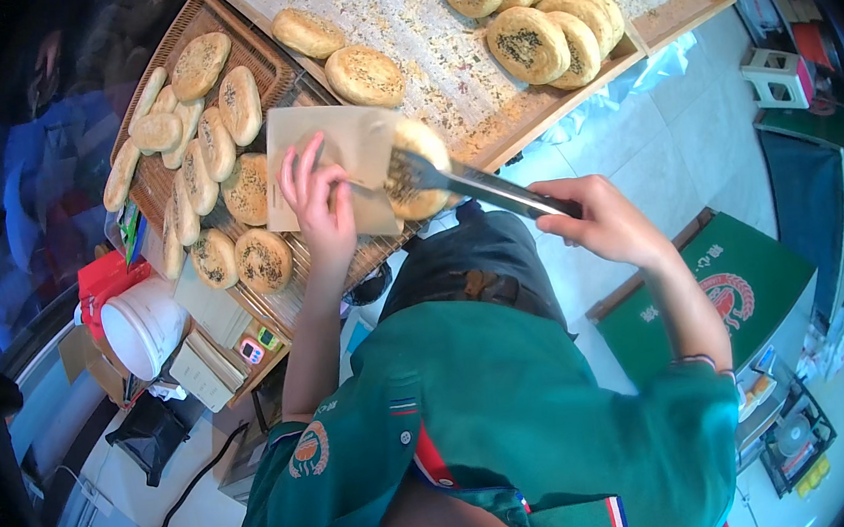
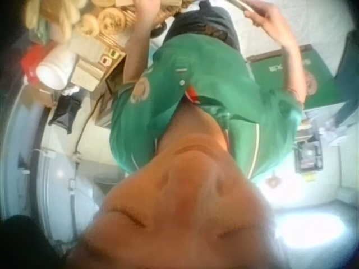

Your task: The person fills dough rounds with a reddish meat mixture, seals them into buns, and places them on a tray. They also use tongs to move baked buns onto a cooling rack and pack some into a plastic bag for a customer.

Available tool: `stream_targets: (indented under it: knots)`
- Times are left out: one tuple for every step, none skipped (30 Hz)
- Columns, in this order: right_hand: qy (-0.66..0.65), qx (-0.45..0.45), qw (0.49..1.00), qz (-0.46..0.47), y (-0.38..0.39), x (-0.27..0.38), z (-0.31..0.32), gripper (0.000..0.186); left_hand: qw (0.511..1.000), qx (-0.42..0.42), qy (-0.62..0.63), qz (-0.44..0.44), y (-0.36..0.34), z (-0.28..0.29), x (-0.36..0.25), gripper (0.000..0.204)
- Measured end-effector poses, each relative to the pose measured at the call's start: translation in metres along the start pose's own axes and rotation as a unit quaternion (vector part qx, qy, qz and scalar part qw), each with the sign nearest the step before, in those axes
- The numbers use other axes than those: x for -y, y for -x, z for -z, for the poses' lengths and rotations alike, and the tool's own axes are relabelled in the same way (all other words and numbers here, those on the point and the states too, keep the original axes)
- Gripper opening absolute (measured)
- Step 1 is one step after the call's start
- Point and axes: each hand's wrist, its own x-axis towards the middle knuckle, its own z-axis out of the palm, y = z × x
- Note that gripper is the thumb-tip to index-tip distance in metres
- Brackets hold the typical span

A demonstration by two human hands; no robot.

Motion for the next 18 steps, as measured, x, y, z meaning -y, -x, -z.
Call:
stream_targets:
  knots:
    - [0.001,0.035,0.999,-0.026,-0.008,0.005,-0.001,0.035,0.997,0.039,0.065,-0.006,0.002,0.005,-0.003,0.004]
    - [-0.002,0.068,0.997,-0.027,-0.018,0.011,-0.006,0.035,0.995,0.068,0.072,-0.007,0.004,0.011,-0.007,0.004]
    - [0.014,0.095,0.994,-0.051,-0.027,0.017,-0.012,0.035,0.993,0.092,0.076,-0.008,0.007,0.017,-0.010,0.005]
    - [0.014,0.103,0.991,-0.089,-0.039,0.023,-0.025,0.034,0.990,0.115,0.080,-0.010,0.009,0.023,-0.013,0.005]
    - [-0.029,0.115,0.991,-0.069,-0.045,0.027,-0.035,0.035,0.988,0.129,0.084,-0.010,0.011,0.030,-0.014,0.006]
    - [-0.102,0.144,0.984,-0.037,-0.051,0.031,-0.044,0.036,0.990,0.119,0.077,0.005,0.013,0.037,-0.013,0.007]
    - [-0.104,0.151,0.983,-0.005,-0.051,0.031,-0.045,0.037,0.991,0.114,0.073,0.017,0.014,0.047,-0.010,0.008]
    - [-0.107,0.168,0.980,0.011,-0.051,0.032,-0.046,0.039,0.992,0.110,0.062,0.019,0.013,0.056,-0.003,0.010]
    - [0.050,0.102,0.986,0.121,-0.050,0.029,-0.041,0.041,0.992,0.060,0.101,0.039,0.009,0.065,0.008,0.008]
    - [0.071,0.103,0.991,0.053,-0.039,0.027,-0.018,0.045,0.988,0.009,0.134,0.075,0.008,0.076,0.019,0.007]
    - [0.077,0.050,0.992,0.088,-0.032,0.024,0.005,0.046,0.984,0.008,0.161,0.081,0.009,0.086,0.030,0.007]
    - [0.104,-0.047,0.988,0.102,-0.030,0.020,0.023,0.046,0.975,-0.011,0.190,0.119,0.010,0.095,0.039,0.008]
    - [0.185,-0.155,0.962,0.126,-0.033,0.017,0.041,0.044,0.973,0.004,0.182,0.139,0.010,0.103,0.048,0.007]
    - [0.278,-0.234,0.925,0.111,-0.038,0.014,0.056,0.041,0.970,0.009,0.174,0.170,0.008,0.111,0.055,0.007]
    - [0.365,-0.310,0.874,0.079,-0.046,0.014,0.071,0.039,0.966,0.031,0.169,0.195,0.005,0.118,0.058,0.007]
    - [0.403,-0.356,0.839,0.088,-0.058,0.014,0.080,0.038,0.975,0.052,0.129,0.175,0.001,0.123,0.059,0.008]
    - [0.419,-0.365,0.829,0.069,-0.068,0.014,0.087,0.039,0.980,0.091,0.091,0.151,-0.002,0.124,0.055,0.008]
    - [0.433,-0.370,0.818,0.080,-0.077,0.014,0.091,0.039,0.985,0.115,0.049,0.122,-0.006,0.123,0.049,0.009]
